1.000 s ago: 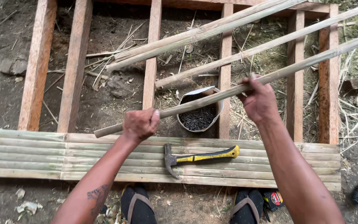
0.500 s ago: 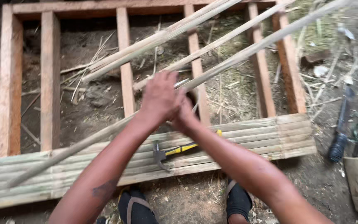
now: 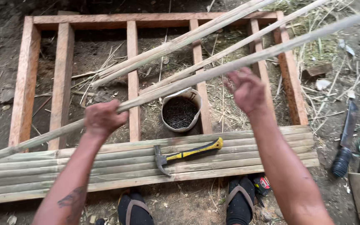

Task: The person hammers nails into bamboo slats laid across a wooden frame. They repeatedly pick up nails from a container, position them on the slats, and drive them in with a hammer. The work continues across the length of the frame.

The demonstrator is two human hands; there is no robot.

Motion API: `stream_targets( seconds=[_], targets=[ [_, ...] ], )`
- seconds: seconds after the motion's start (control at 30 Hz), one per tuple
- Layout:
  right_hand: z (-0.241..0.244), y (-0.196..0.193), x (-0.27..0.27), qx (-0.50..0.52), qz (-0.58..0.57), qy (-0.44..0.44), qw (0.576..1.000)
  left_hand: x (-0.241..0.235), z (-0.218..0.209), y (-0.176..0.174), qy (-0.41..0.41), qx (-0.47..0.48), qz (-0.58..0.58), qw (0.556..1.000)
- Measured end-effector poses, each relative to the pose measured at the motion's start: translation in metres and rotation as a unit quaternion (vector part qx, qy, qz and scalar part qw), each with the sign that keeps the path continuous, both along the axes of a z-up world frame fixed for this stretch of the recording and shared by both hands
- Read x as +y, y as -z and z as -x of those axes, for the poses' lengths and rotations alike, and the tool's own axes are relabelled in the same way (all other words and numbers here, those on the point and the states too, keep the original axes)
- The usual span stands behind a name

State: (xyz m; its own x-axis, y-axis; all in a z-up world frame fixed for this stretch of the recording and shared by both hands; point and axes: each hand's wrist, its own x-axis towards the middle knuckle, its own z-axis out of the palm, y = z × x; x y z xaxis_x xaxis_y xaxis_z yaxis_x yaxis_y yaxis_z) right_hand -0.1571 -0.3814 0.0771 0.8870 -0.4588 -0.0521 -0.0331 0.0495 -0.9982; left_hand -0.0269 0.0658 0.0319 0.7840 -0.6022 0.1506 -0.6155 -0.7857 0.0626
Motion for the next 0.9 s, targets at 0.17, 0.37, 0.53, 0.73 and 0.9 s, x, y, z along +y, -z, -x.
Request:
stream_targets(
  seconds=[0.17, 0.37, 0.53, 0.73, 0.9],
  targets=[
    [-0.005, -0.005, 0.004, -0.009, -0.437, 0.173, 0.883, 0.090, -0.007, -0.004, -0.060, -0.012, -0.084, 0.995],
    [0.019, 0.031, 0.085, 0.143, -0.373, 0.032, 0.916, 0.030, 0.017, -0.027, -0.017, 0.017, -0.043, 0.999],
    [0.034, 0.030, 0.159, 0.274, -0.311, -0.147, 0.898, -0.080, 0.065, 0.011, 0.102, 0.072, 0.056, 0.991],
    [0.054, -0.004, 0.092, 0.025, 0.465, -0.180, 0.866, 0.019, 0.040, 0.038, 0.149, -0.070, 0.065, 0.984],
    [0.062, 0.024, 0.032, 0.296, 0.616, -0.349, 0.641, 0.096, 0.032, 0.012, -0.031, 0.064, -0.185, 0.980]
  ],
)
